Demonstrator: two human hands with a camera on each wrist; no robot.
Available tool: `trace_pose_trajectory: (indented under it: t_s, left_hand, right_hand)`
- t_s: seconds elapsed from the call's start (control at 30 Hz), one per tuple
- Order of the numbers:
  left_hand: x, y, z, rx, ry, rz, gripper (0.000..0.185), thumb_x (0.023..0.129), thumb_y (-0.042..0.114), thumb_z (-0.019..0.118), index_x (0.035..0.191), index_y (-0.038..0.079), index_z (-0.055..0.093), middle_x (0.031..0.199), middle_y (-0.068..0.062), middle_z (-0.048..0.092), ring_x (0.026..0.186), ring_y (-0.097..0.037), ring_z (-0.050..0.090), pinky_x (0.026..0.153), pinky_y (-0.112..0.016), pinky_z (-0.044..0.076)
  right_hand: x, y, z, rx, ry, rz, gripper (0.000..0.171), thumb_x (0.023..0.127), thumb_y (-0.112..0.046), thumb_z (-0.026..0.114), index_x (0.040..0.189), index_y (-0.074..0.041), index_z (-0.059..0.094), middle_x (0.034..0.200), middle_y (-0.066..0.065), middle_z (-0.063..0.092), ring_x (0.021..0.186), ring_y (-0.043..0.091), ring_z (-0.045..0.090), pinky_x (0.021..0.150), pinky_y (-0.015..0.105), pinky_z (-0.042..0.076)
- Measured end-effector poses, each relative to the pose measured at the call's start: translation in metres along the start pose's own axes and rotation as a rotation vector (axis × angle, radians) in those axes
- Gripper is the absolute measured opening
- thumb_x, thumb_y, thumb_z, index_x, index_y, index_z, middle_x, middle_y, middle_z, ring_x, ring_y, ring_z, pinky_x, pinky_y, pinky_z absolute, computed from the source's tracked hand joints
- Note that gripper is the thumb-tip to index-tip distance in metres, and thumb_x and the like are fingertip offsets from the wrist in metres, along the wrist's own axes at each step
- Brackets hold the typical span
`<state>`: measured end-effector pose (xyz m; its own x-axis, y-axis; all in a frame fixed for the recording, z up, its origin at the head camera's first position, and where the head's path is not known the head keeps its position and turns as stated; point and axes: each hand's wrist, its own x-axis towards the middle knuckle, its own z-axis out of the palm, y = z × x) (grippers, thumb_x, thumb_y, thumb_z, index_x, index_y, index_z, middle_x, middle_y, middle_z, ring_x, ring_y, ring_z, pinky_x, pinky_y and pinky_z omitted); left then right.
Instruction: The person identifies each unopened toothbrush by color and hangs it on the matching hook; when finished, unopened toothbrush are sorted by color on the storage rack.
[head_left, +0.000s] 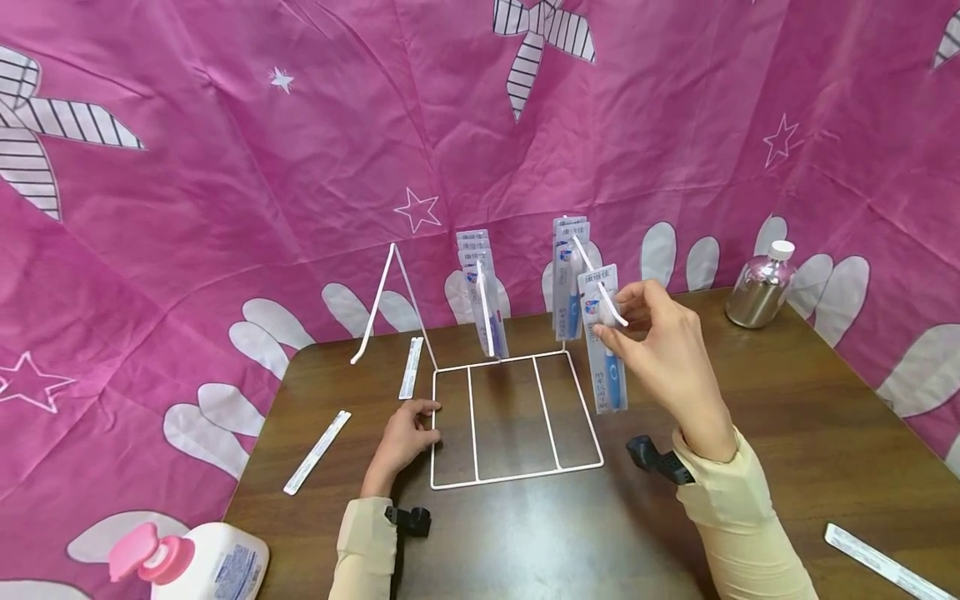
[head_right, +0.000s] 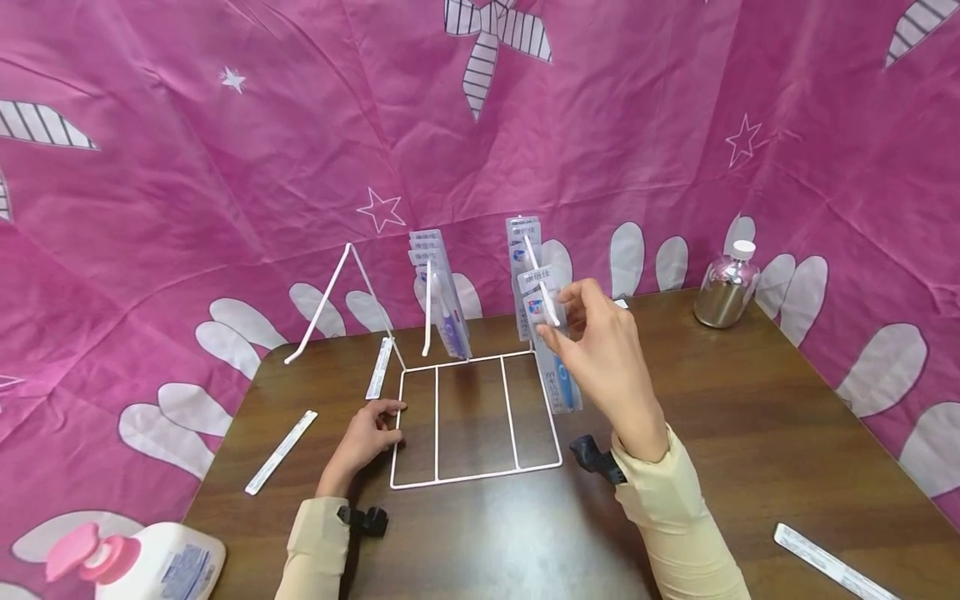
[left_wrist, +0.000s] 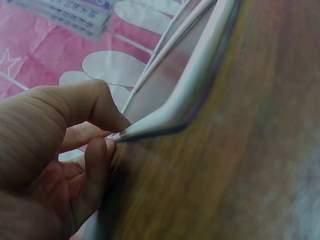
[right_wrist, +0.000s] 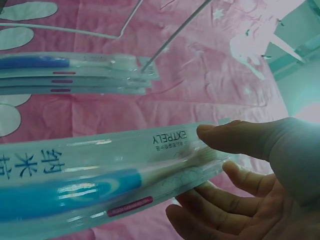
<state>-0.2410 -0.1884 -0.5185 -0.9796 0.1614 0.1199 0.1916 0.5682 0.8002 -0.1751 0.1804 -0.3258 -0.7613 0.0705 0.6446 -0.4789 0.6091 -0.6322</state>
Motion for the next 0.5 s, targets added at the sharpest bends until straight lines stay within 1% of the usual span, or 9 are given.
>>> trace_pose_trajectory:
  t_s: [0.03,0.1,0.2,0.43,0.5]
  left_hand:
    - [0.0,0.0,0.0,0.0,0.002,0.006,0.045,0.067,-0.01,0.073,0.111,-0.003,0.07,0.098,-0.012,0.059,0.057,-0.011,0.049,0.049,-0.024,0.045]
    - [0.001,0.0,0.0,0.001,0.004,-0.007,0.046,0.067,-0.01,0.073,0.112,-0.002,0.07,0.098,-0.012,0.06,0.057,-0.012,0.049,0.05,-0.024,0.045]
    - [0.002,0.0,-0.001,0.008,-0.002,-0.017,0.046,0.067,-0.009,0.074,0.113,-0.001,0.071,0.099,-0.011,0.061,0.057,-0.012,0.049,0.05,-0.024,0.045]
    - [0.001,0.0,0.0,0.013,-0.003,0.001,0.046,0.067,-0.009,0.074,0.113,-0.002,0.071,0.099,-0.011,0.061,0.057,-0.012,0.05,0.05,-0.024,0.046]
    - [0.0,0.001,0.0,0.004,-0.003,-0.015,0.045,0.068,-0.009,0.074,0.113,-0.001,0.071,0.099,-0.01,0.061,0.057,-0.012,0.05,0.05,-0.023,0.045]
  right_hand:
    - [0.003,0.001,0.002,-0.003,0.0,-0.003,0.036,0.077,0.002,0.084,0.102,0.002,0.059,0.087,0.015,0.071,0.077,0.027,0.069,0.069,0.007,0.045]
    - [0.008,0.004,0.006,-0.006,0.002,-0.012,0.035,0.077,0.002,0.084,0.101,0.002,0.059,0.085,0.015,0.071,0.077,0.026,0.068,0.069,0.007,0.045]
    - [0.014,0.009,0.013,-0.01,0.012,-0.026,0.034,0.077,0.001,0.084,0.099,0.003,0.059,0.083,0.015,0.07,0.075,0.026,0.067,0.068,0.009,0.044]
    - [0.027,0.018,0.023,-0.016,0.021,-0.048,0.034,0.08,-0.004,0.083,0.102,0.002,0.058,0.086,0.016,0.07,0.076,0.027,0.066,0.07,0.028,0.046]
    - [0.031,0.021,0.026,-0.014,0.024,-0.057,0.034,0.08,-0.005,0.083,0.103,0.003,0.058,0.087,0.017,0.071,0.077,0.028,0.066,0.07,0.031,0.045]
